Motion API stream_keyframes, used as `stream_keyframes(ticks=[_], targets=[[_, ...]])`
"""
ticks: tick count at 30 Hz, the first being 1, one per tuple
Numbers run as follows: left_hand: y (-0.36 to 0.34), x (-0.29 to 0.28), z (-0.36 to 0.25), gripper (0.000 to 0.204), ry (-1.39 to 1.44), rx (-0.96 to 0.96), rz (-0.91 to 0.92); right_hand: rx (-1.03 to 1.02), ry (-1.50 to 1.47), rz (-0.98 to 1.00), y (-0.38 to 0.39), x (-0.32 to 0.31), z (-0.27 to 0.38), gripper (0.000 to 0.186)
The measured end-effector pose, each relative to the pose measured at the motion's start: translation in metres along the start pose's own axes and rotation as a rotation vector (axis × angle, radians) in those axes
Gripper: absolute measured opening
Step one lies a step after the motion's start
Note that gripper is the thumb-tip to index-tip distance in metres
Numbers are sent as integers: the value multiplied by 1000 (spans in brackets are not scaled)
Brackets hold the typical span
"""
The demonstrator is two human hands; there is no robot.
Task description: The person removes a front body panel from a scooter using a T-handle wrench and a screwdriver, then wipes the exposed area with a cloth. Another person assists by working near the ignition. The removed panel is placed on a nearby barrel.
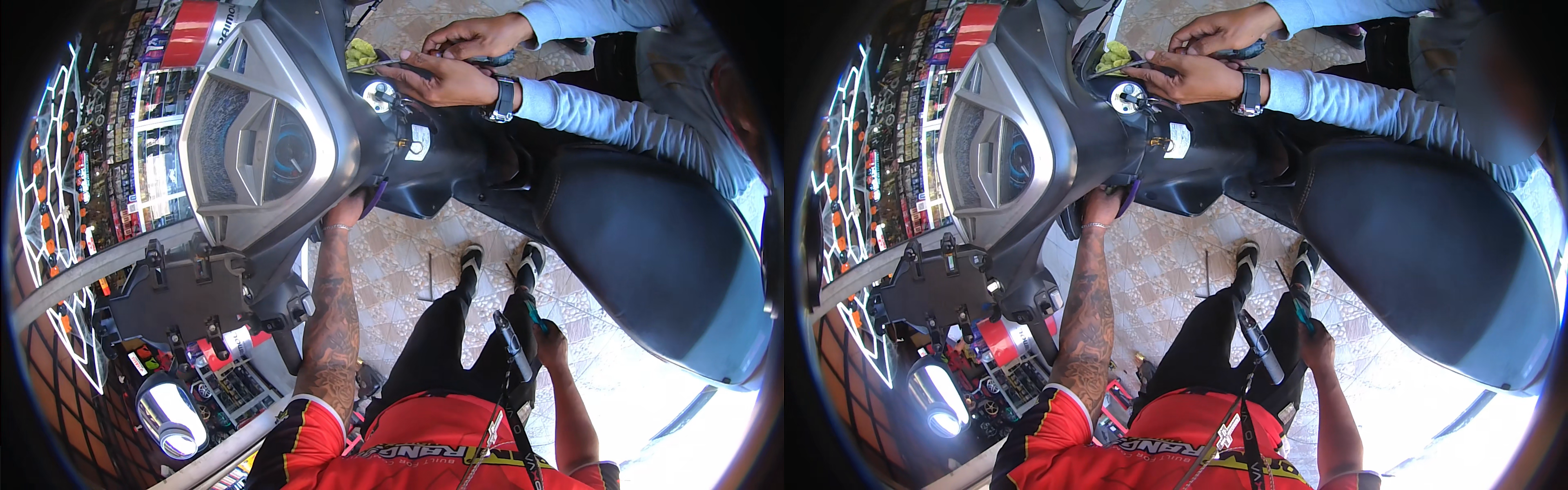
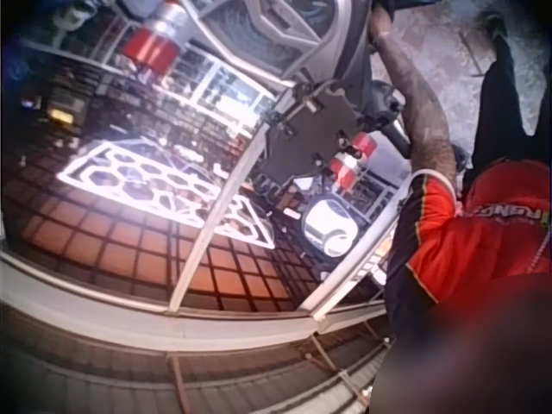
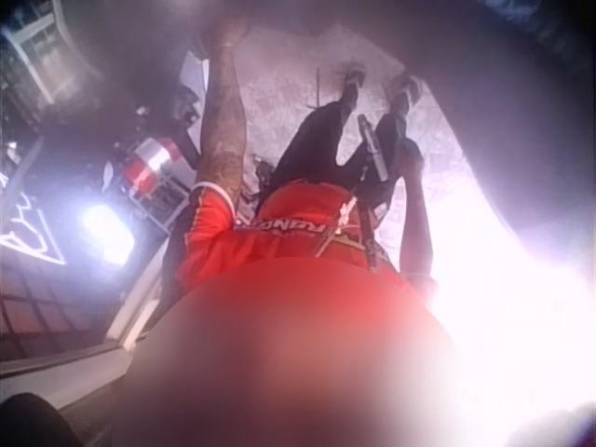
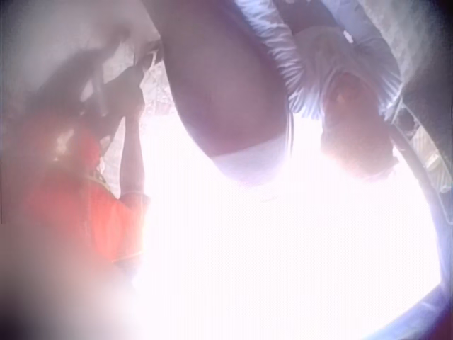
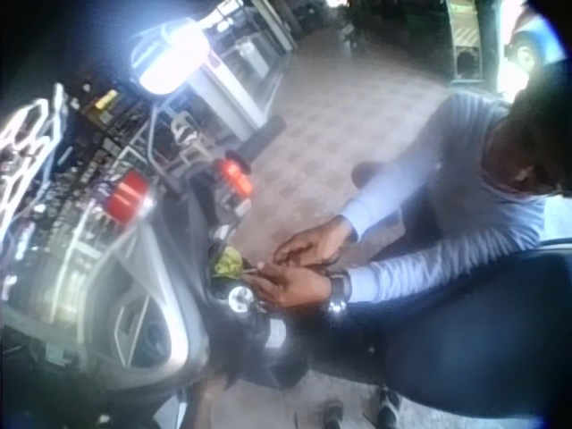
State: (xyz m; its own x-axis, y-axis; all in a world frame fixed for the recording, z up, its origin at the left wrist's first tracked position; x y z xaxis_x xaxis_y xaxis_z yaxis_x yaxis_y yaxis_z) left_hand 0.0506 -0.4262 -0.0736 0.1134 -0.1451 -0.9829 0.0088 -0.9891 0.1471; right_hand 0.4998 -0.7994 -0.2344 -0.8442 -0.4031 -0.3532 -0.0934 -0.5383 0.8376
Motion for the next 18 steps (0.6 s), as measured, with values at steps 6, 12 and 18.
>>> stream_keyframes(ticks=[6,12,18], targets=[[-2,6,1,39,-8,-8,96,-13,-8,-1,-5,3,-9,44],[4,-7,-21,34,-25,76,97,21,-3,24,-13,12,-25,46],[-10,22,6,35,-40,50,147,-51,-25,-60,-27,17,-33,40]])
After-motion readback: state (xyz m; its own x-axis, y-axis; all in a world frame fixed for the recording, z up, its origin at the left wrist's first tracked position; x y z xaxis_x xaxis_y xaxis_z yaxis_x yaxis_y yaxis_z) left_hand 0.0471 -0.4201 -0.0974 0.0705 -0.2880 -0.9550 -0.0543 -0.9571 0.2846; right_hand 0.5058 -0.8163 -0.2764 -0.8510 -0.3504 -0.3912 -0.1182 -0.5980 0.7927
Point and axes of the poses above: each hand's wrist, its own y-axis away from the middle knuckle, its own x-axis out of the palm, z = x × y, the point moved 7 cm from there along -y, towards the middle knuckle, and after that the axes turned 4 degrees about x, right-handed, at the moved point
